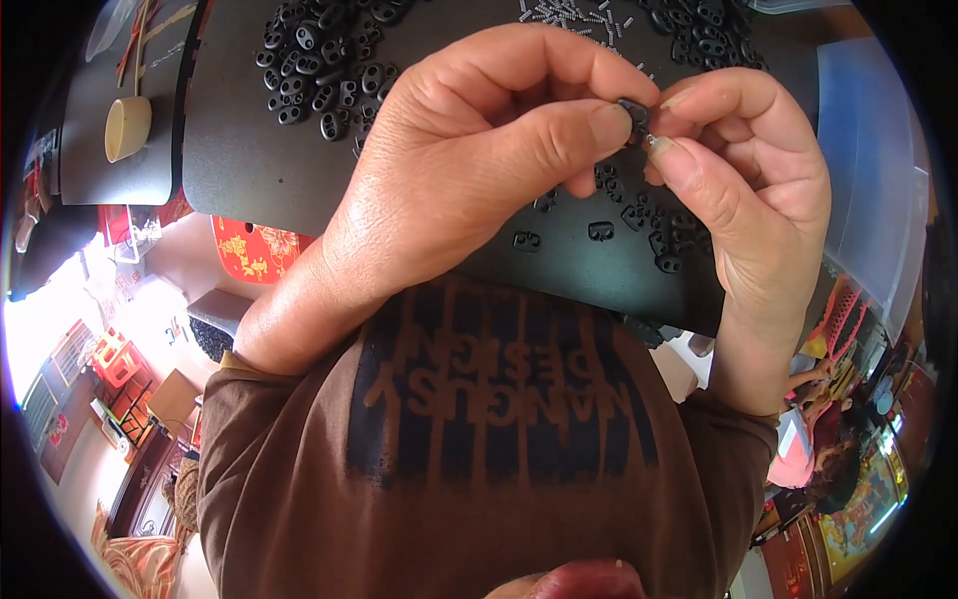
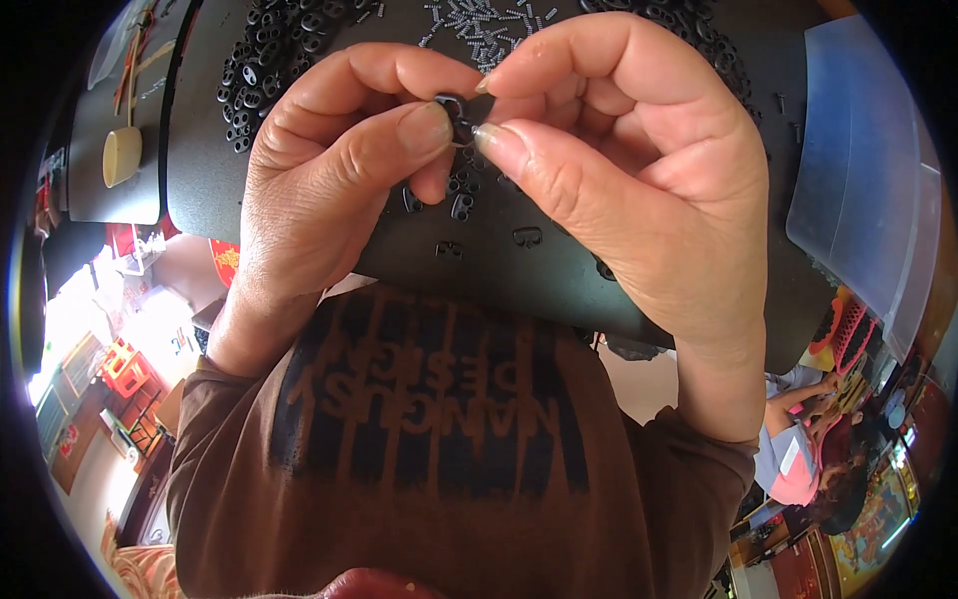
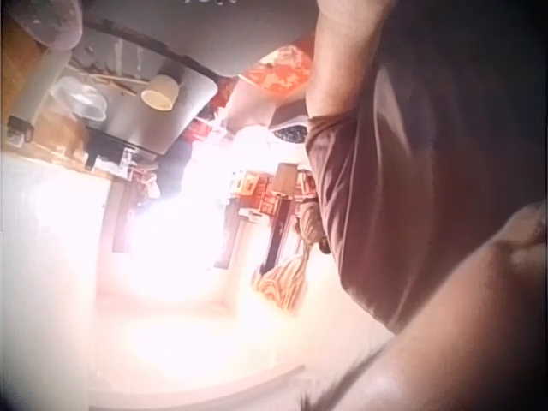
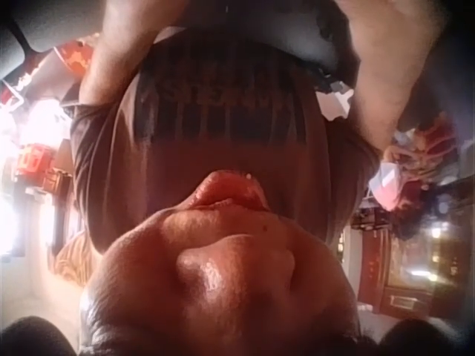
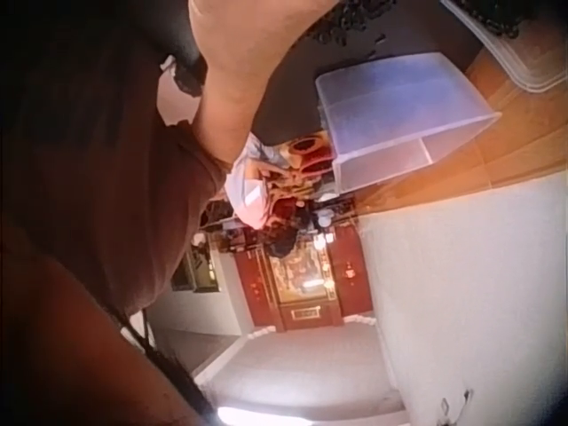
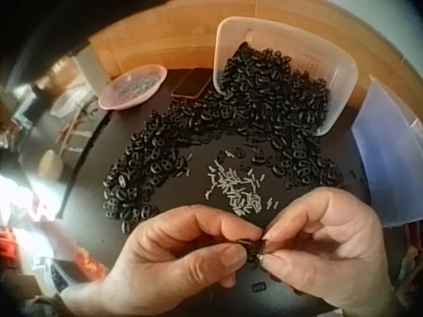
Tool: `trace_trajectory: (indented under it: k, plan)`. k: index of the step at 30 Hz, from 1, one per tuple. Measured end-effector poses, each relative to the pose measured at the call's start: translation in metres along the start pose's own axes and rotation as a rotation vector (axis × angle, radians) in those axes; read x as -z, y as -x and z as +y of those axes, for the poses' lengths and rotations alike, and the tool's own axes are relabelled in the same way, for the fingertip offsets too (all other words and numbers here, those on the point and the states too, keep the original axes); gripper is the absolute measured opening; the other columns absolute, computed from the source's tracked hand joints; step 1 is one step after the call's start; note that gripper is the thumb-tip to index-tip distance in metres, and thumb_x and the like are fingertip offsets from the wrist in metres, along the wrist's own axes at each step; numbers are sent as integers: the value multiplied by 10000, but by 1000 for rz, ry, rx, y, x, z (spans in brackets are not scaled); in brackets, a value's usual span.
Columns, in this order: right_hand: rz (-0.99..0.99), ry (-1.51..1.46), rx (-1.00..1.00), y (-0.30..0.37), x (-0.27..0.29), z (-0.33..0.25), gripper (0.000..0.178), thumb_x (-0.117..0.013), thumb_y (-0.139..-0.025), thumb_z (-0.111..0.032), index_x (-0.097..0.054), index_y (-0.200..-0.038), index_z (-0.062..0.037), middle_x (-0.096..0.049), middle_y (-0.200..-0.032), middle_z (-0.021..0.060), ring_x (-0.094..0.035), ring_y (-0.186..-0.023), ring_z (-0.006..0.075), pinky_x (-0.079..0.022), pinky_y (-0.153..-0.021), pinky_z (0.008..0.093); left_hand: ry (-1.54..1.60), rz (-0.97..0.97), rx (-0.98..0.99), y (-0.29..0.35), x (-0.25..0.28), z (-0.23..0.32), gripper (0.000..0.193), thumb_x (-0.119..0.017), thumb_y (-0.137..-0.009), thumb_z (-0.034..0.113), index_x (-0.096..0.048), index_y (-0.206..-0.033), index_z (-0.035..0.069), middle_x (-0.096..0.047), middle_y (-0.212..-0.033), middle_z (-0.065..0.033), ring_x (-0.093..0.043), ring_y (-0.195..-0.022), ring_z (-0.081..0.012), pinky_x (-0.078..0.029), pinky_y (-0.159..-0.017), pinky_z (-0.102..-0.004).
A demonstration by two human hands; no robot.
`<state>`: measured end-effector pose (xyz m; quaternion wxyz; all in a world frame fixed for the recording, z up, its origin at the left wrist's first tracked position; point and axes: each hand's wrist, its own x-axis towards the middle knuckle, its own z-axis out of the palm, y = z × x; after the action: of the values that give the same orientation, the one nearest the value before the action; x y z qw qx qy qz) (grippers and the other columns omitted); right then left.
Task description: The person assembles cord locks by hand, picking up inner plastic pieces, springs, and outer casings from the table, inserting a spring onto each inner piece, and fitting the components into the outer casings.
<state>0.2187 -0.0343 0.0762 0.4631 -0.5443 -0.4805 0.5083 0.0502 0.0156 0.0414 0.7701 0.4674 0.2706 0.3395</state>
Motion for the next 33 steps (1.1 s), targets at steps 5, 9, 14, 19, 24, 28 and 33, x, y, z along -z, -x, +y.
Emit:
trace_trajectory:
  k: [5,9,14,19,24,28,33]
  plan:
    - [-7,3,1,-1,1,2,186,-588,-770,5,-526,-945,19,-569,-887,65,-544,-755,87,-461,-673,196,-41,-3,-6,0,0,1,181,-552,-824,19,-573,-1001,-12,-598,-882,-51,-512,-643,-68,-439,-620,-189]
    - [-101,-110,65,-3,9,15,195,-592,-770,21,-526,-953,18,-563,-894,60,-540,-777,86,-449,-695,192,-105,7,-8,0,-2,2,176,-559,-820,16,-578,-993,-6,-593,-871,-40,-507,-650,-53,-432,-618,-174]
    - [-72,7,142,1,4,13,196,-581,-771,70,-527,-954,27,-554,-920,69,-531,-806,89,-430,-734,191,-283,16,-87,1,0,-2,161,-571,-814,8,-587,-974,-3,-580,-838,-20,-502,-655,-36,-423,-606,-160]
    - [-84,212,288,0,5,17,182,-565,-781,91,-529,-951,37,-548,-932,87,-527,-824,102,-424,-746,197,-524,57,-220,1,-1,-6,152,-582,-811,8,-587,-963,-6,-560,-792,-1,-498,-639,-34,-413,-592,-155]
    - [-52,127,299,1,4,21,187,-565,-785,85,-525,-960,35,-553,-923,90,-529,-820,106,-426,-739,199,-267,32,-69,1,-3,-2,155,-576,-817,14,-585,-970,-8,-578,-806,-11,-503,-641,-35,-417,-596,-153]
    - [-51,-13,270,-1,3,25,207,-576,-786,68,-519,-982,30,-563,-912,82,-532,-807,98,-426,-728,193,-178,66,-27,-1,-4,-3,163,-568,-824,26,-583,-982,-10,-595,-817,-20,-510,-646,-38,-425,-606,-160]
    - [-37,36,212,6,0,23,268,-603,-785,22,-514,-1038,24,-574,-894,59,-530,-803,81,-420,-716,181,-158,85,-72,1,-3,-8,163,-567,-826,30,-584,-983,-8,-590,-804,-18,-512,-649,-39,-425,-614,-163]
